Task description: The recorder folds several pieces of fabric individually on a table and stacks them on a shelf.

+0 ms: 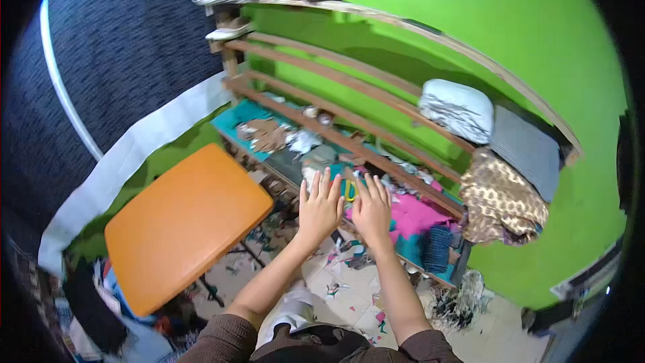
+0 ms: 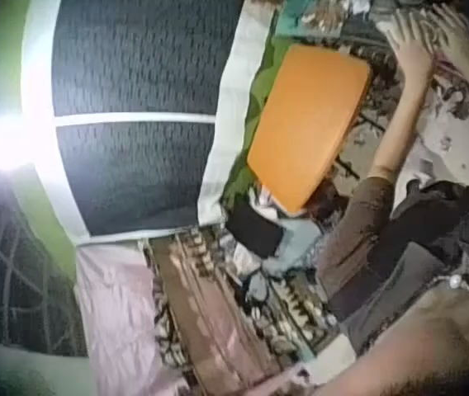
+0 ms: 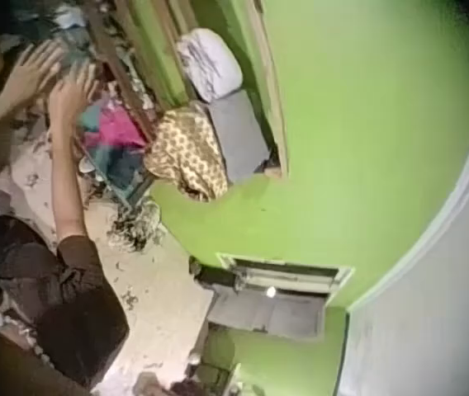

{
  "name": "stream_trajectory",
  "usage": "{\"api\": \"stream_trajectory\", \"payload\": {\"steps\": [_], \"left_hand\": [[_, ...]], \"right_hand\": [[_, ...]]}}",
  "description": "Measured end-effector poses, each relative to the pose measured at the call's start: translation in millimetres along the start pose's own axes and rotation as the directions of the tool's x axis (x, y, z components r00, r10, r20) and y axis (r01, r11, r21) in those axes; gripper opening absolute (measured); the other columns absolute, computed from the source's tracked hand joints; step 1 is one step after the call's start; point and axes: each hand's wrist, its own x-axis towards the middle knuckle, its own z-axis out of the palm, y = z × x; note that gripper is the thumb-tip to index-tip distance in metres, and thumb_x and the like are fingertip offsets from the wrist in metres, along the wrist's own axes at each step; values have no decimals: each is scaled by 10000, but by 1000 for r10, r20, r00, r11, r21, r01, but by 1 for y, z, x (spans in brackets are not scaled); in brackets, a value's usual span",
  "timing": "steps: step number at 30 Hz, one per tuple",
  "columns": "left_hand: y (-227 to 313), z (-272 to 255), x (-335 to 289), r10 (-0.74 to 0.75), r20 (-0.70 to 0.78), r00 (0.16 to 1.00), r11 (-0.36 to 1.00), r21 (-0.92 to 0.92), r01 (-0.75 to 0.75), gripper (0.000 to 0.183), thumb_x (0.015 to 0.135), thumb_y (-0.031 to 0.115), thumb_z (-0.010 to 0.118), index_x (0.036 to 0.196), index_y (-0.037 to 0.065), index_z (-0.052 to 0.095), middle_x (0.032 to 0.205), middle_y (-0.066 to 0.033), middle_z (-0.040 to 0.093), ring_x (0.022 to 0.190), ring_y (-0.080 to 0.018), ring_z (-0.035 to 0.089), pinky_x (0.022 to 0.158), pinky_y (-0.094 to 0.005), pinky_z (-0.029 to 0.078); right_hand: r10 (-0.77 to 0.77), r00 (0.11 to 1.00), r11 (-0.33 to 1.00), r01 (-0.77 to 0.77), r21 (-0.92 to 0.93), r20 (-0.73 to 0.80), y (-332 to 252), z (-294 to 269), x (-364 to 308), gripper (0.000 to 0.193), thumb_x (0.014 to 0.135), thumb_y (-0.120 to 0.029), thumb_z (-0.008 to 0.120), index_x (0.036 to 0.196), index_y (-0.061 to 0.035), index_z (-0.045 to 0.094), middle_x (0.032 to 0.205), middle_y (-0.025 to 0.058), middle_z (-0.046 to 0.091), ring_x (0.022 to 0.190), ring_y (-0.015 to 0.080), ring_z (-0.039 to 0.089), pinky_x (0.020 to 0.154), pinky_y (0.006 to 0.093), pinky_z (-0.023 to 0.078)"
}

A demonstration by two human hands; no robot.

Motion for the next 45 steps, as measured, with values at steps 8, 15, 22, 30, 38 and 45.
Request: {"api": "stream_trajectory", "payload": {"steps": [8, 15, 22, 30, 38, 45], "left_hand": [[-71, -47, -174, -454, 79, 888, 872, 243, 424, 463, 844, 331, 486, 1239, 91, 494, 1336, -147, 416, 1255, -292, 360, 1025, -511, 243], [-116, -139, -324, -784, -52, 619, 560, 372, 740, 430, 842, 325, 487, 1191, 77, 530, 1279, -131, 481, 1216, -276, 415, 1006, -502, 285], [-135, -231, -445, -891, -208, 404, 277, 455, 846, 413, 846, 330, 480, 1163, 74, 551, 1226, -121, 517, 1190, -273, 434, 1014, -489, 268], [-154, -310, -552, -897, -359, 259, 125, 355, 926, 422, 849, 377, 476, 1054, 33, 609, 1081, -135, 597, 1078, -284, 516, 963, -471, 319], [-173, -353, -628, -924, -376, 61, -63, 308, 949, 401, 835, 364, 489, 1047, 45, 609, 1042, -111, 620, 1034, -245, 542, 943, -439, 339], [-218, -366, -661, -934, -348, -78, -175, 257, 950, 399, 842, 377, 478, 1055, 68, 611, 1054, -109, 610, 1001, -244, 554, 924, -422, 350]], "right_hand": [[-347, 898, 914, 260, 311, 270, -118, 83, -92, 476, 825, -190, 498, 1284, -82, 429, 1372, 173, 345, 1235, 344, 362, 1005, 474, 298], [-694, 539, 718, 466, 517, 477, -269, 102, -185, 487, 855, -253, 465, 1313, -102, 395, 1397, 135, 327, 1255, 276, 368, 1013, 607, 182], [-875, 285, 484, 516, 706, 392, -408, 89, -266, 474, 852, -274, 478, 1288, -97, 426, 1391, 150, 323, 1275, 301, 327, 1012, 602, 203], [-946, 193, 321, 477, 818, 258, -518, 92, -356, 449, 835, -274, 502, 1242, -87, 482, 1387, 210, 295, 1287, 374, 267, 999, 563, 254], [-973, 29, 223, 388, 894, 230, -595, 95, -412, 431, 847, -270, 495, 1220, -55, 482, 1315, 210, 392, 1209, 367, 374, 983, 490, 311], [-970, -113, 185, 230, 955, 215, -660, 135, -423, 410, 824, -200, 516, 1184, -6, 490, 1135, 208, 524, 1045, 367, 500, 897, 405, 400]]}}
